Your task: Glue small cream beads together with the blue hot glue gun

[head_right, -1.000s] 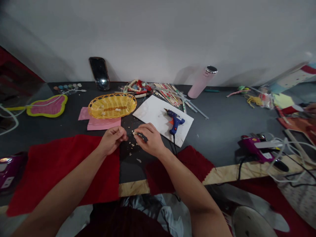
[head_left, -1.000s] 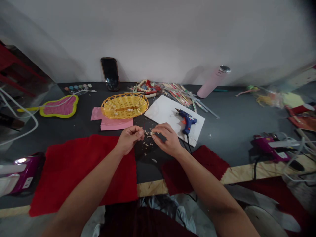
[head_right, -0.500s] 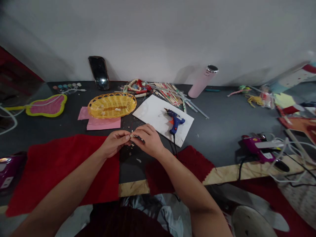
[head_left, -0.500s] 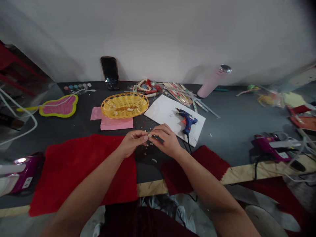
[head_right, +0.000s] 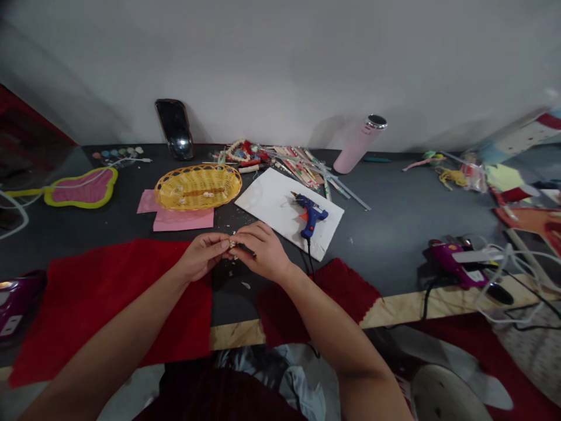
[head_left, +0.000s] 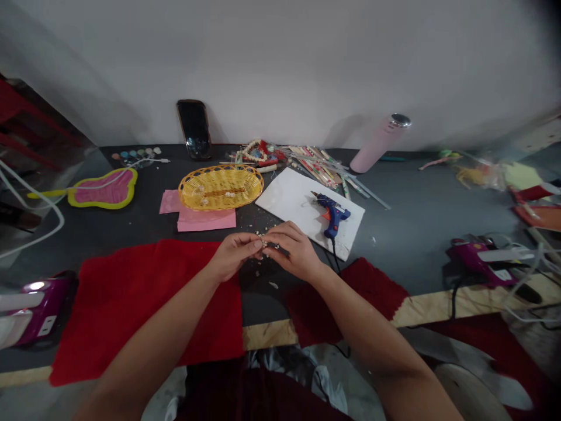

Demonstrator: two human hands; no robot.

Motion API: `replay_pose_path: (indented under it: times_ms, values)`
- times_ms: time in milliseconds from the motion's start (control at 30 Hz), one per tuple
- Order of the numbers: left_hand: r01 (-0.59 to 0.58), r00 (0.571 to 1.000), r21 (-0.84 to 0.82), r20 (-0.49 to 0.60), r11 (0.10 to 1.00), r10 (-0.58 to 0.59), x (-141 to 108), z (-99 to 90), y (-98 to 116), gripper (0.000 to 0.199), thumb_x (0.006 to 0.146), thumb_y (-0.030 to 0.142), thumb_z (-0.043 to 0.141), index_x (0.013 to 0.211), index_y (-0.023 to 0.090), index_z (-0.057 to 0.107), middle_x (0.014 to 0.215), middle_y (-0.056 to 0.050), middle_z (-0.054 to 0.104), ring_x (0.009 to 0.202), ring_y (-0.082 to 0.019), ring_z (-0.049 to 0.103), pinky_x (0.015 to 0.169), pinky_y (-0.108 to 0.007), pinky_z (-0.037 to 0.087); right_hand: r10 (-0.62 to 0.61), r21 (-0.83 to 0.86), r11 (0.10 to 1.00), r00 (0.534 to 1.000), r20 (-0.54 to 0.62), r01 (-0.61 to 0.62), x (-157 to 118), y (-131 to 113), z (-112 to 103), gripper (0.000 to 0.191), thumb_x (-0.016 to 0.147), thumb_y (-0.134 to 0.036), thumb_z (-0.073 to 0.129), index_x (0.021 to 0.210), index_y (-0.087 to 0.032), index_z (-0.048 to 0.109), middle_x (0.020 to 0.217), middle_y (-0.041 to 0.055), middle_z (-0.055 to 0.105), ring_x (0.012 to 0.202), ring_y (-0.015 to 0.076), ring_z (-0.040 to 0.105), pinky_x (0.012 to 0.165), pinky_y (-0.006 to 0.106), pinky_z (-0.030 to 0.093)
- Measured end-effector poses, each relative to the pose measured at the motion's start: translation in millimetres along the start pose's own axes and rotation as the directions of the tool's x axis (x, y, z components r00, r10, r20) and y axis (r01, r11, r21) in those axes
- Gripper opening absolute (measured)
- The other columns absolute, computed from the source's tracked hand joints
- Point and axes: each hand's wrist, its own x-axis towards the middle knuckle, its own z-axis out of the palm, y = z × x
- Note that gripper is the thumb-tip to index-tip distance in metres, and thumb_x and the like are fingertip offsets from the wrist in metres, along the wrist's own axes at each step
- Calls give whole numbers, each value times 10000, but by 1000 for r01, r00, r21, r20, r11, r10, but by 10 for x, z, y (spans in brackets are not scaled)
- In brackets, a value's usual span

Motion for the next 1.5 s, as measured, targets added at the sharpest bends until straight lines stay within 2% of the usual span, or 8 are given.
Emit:
replay_pose_path:
  times_ms: [500,767,1033,1167,1267,1333,1400,1500]
  values:
    - [-29,999,49,15,998,28,-10,15,11,204,668,288,739,776,121,695,681,-15,623,610,-89,538,616,-216,426,2,-52,999,1000,15,-1,1,-14,3,180,836,-208,582,1007,-241,628,955,58,671,912,191,590,812,394,476]
    - [6,1000,-72,25,997,-4,4,-9,-30,217,663,291,745,810,136,707,744,-36,658,624,-95,572,629,-234,458,-5,11,1000,999,-54,5,-9,9,6,320,802,-241,639,1117,-244,581,999,65,661,922,192,589,802,390,501]
    - [-12,1000,-61,1,998,12,2,14,30,193,660,250,747,807,135,696,736,-23,654,597,-78,564,602,-209,445,7,27,1000,999,-44,-6,-10,-9,24,281,830,-179,580,1099,-258,594,959,59,644,897,178,584,791,370,502]
    - [-31,999,-108,-32,994,28,8,9,72,175,668,248,740,768,125,666,745,-30,654,585,-75,550,592,-213,442,114,51,992,992,-45,-112,-48,23,-9,230,886,-155,469,1074,-216,588,922,70,647,879,173,595,791,352,502]
    - [-53,998,-175,-27,983,49,16,-3,73,172,690,248,724,784,122,656,749,-38,657,557,-61,518,606,-227,451,294,22,955,939,-180,-295,-59,45,-80,201,920,-193,409,994,-194,597,783,45,632,740,154,602,706,310,509]
    - [-67,998,-194,-17,979,65,20,-11,60,172,692,243,721,793,120,656,747,-40,657,548,-57,506,607,-232,454,344,23,936,900,-269,-351,-41,35,-124,199,925,-219,409,970,-195,602,745,25,632,667,133,600,641,269,506]
    - [-80,997,-194,-8,978,79,25,-19,40,171,689,236,724,796,120,658,752,-39,655,558,-60,513,610,-234,455,324,30,944,905,-276,-328,-9,4,-141,195,921,-233,426,957,-199,614,747,17,655,629,117,605,605,241,505]
    - [-76,997,-170,-8,982,76,34,-36,13,169,675,229,735,786,125,660,753,-30,649,585,-73,542,617,-236,458,239,33,971,948,-208,-237,29,-48,-110,152,888,-262,504,870,-202,642,739,18,682,634,121,628,617,239,516]
